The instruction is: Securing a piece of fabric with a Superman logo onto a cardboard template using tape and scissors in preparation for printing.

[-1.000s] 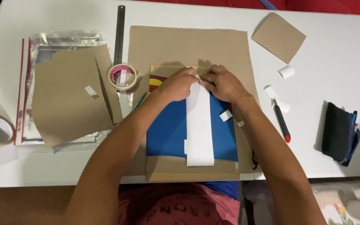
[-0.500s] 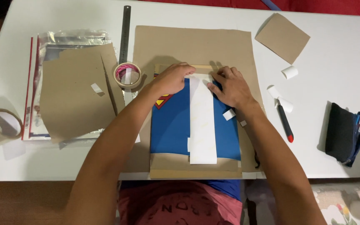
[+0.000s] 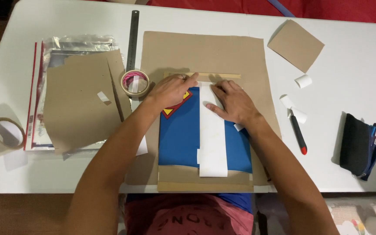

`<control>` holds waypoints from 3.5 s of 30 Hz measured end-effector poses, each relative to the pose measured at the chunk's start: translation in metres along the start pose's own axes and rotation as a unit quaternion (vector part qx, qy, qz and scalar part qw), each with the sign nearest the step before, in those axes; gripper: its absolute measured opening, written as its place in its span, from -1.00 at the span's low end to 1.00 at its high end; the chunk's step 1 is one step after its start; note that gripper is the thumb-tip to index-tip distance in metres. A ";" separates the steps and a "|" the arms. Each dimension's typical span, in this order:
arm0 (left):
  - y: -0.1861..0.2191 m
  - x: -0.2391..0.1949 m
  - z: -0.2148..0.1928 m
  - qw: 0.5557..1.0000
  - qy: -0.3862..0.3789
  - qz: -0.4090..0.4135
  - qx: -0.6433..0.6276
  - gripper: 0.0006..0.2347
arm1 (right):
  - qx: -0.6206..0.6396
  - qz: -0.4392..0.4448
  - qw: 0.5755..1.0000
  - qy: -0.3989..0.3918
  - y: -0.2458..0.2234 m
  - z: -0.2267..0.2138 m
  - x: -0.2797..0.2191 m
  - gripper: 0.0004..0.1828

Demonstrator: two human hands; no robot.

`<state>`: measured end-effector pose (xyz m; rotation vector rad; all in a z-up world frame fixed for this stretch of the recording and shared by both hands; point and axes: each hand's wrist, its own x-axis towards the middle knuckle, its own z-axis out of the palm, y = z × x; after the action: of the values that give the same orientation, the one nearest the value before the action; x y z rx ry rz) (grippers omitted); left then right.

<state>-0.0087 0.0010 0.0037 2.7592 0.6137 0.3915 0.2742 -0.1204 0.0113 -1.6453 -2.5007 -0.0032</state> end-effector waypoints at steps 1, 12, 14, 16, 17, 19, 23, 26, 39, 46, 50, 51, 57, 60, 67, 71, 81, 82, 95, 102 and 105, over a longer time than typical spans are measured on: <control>-0.002 -0.003 -0.004 1.000 -0.015 0.007 0.011 -0.23 | -0.004 0.005 1.000 -0.006 0.000 -0.002 -0.001 -0.11; -0.029 -0.010 -0.012 0.992 -0.050 0.033 0.110 -0.47 | 0.010 0.047 0.998 -0.037 -0.010 -0.015 -0.002 -0.05; -0.031 -0.004 -0.005 0.994 -0.052 0.025 0.098 -0.40 | 0.007 0.050 0.998 -0.040 -0.010 -0.013 0.000 -0.04; -0.020 -0.001 -0.009 0.998 -0.030 -0.052 -0.029 -0.30 | -0.006 0.058 0.997 -0.042 -0.010 -0.008 0.002 -0.03; -0.020 0.001 -0.009 0.998 -0.031 -0.052 -0.029 -0.30 | -0.005 0.058 0.997 -0.042 -0.011 -0.007 0.004 -0.03; -0.019 0.006 -0.007 0.994 -0.026 -0.090 -0.049 -0.43 | -0.009 0.082 0.995 -0.050 -0.011 -0.005 0.008 -0.06; -0.029 0.016 0.006 0.987 -0.047 -0.138 -0.062 -0.59 | 0.002 0.101 0.993 -0.067 -0.017 -0.013 0.010 -0.07; -0.056 0.030 0.035 0.984 -0.098 -0.141 -0.044 -0.73 | 0.015 0.105 0.993 -0.059 -0.016 -0.013 0.010 -0.08; -0.042 0.050 0.033 0.964 -0.154 -0.214 -0.038 -0.76 | 0.047 0.102 0.993 -0.030 -0.013 -0.009 0.011 -0.16; 0.009 0.033 -0.028 0.961 -0.167 -0.220 -0.029 -0.70 | 0.057 0.106 0.992 -0.025 -0.013 -0.007 0.010 -0.18; -0.007 0.038 -0.007 0.965 -0.158 -0.211 -0.008 -0.71 | 0.059 0.109 0.992 -0.022 -0.014 -0.008 0.010 -0.18; -0.011 0.039 -0.002 0.965 -0.161 -0.207 -0.011 -0.71 | 0.058 0.106 0.993 -0.017 -0.013 -0.007 0.010 -0.19; 0.015 0.034 -0.034 0.965 -0.166 -0.202 -0.035 -0.69 | 0.061 0.107 0.992 -0.013 -0.016 -0.009 0.008 -0.20; 0.013 0.032 -0.033 0.965 -0.173 -0.196 -0.034 -0.69 | 0.059 0.107 0.992 -0.010 -0.016 -0.007 0.008 -0.19; -0.003 0.032 -0.014 0.978 -0.125 -0.167 -0.019 -0.75 | 0.063 0.106 0.992 -0.003 -0.014 -0.002 0.007 -0.19; 0.001 0.027 -0.011 0.982 -0.097 -0.165 -0.008 -0.75 | 0.055 0.102 0.993 -0.006 -0.014 -0.002 0.006 -0.19; 0.003 0.008 0.034 0.996 0.065 -0.049 0.042 -0.86 | 0.041 0.081 0.996 0.027 -0.015 0.010 0.001 -0.19; 0.003 0.010 0.032 0.996 0.056 -0.053 0.044 -0.86 | 0.041 0.080 0.996 0.028 -0.015 0.010 0.000 -0.18; -0.013 0.051 0.046 0.985 -0.063 -0.155 -0.032 -0.94 | 0.096 0.096 0.990 0.020 -0.013 0.002 0.002 -0.17; -0.012 0.051 0.046 0.984 -0.056 -0.166 -0.021 -0.95 | 0.107 0.092 0.990 0.024 -0.013 0.003 0.001 -0.20; -0.004 0.044 0.040 0.987 -0.027 -0.158 -0.014 -0.92 | 0.104 0.087 0.990 0.033 -0.012 0.007 -0.002 -0.19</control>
<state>0.0414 0.0154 -0.0260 2.5741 1.0044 0.2509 0.2633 -0.1267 0.0056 -1.7378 -2.2157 0.2107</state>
